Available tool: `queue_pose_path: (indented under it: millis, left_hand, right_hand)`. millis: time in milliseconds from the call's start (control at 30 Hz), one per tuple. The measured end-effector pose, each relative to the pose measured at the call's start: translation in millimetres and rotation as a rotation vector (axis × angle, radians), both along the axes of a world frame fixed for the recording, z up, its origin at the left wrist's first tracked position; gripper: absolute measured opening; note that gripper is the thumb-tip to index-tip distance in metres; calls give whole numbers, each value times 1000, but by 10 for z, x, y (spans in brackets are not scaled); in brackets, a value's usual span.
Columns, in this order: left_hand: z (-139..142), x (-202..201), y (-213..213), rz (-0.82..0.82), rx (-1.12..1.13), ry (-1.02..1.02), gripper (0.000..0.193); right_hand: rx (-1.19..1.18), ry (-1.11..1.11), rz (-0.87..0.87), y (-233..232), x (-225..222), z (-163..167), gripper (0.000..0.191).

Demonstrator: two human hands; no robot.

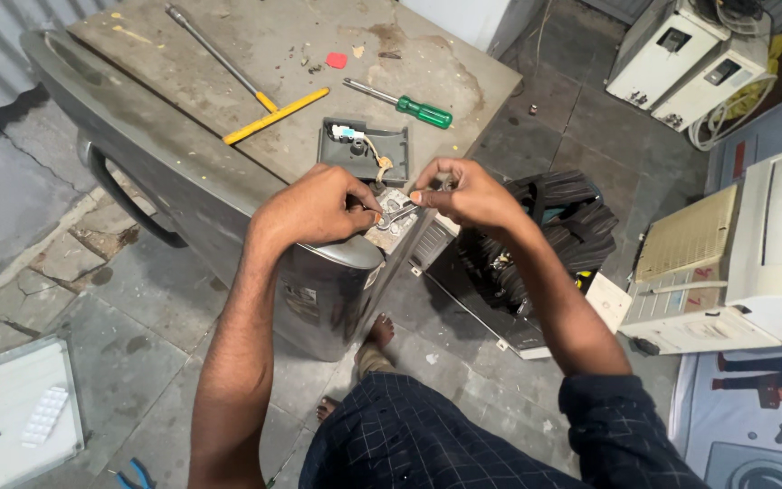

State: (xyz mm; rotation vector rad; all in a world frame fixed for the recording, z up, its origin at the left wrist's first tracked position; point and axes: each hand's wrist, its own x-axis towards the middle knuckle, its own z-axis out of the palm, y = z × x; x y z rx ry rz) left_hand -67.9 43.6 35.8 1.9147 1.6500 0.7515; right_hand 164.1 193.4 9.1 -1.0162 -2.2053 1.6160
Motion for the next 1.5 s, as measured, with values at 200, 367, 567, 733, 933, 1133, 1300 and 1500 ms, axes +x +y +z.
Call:
queue_pose_path:
  millis: [200,367,567,733,933,1133,1300,1500]
  left_hand:
    - [-54,-19,36,-46,77,-33,22]
    - [-99,-36,68,-44,39,-31,23]
    - [-77,-36,59,-59,87,-62,24]
    - [-32,-4,27,-25,80,-49,24]
    - [-3,19,30,-24,6,-42,24]
    - [-3,22,24,-18,56,-31,24]
    - [8,29,39,0,32,-3,24]
    - [12,36,39,53,-32,5,23]
  right_hand:
    - [-39,143,-285,-373,171,-409,20]
    - [308,309,-245,-1001,162,-616,18]
    - [-111,326,-404,-1397,-20,-760,16]
    - [85,437,-317,-926,341,-570,13]
    - [165,269,-69,-504,461,-360,31]
    - [25,184,-28,-304,368,-309,25]
    - [149,37,88,-97,227,-159,23]
    - [268,62,427,190,85,105,23]
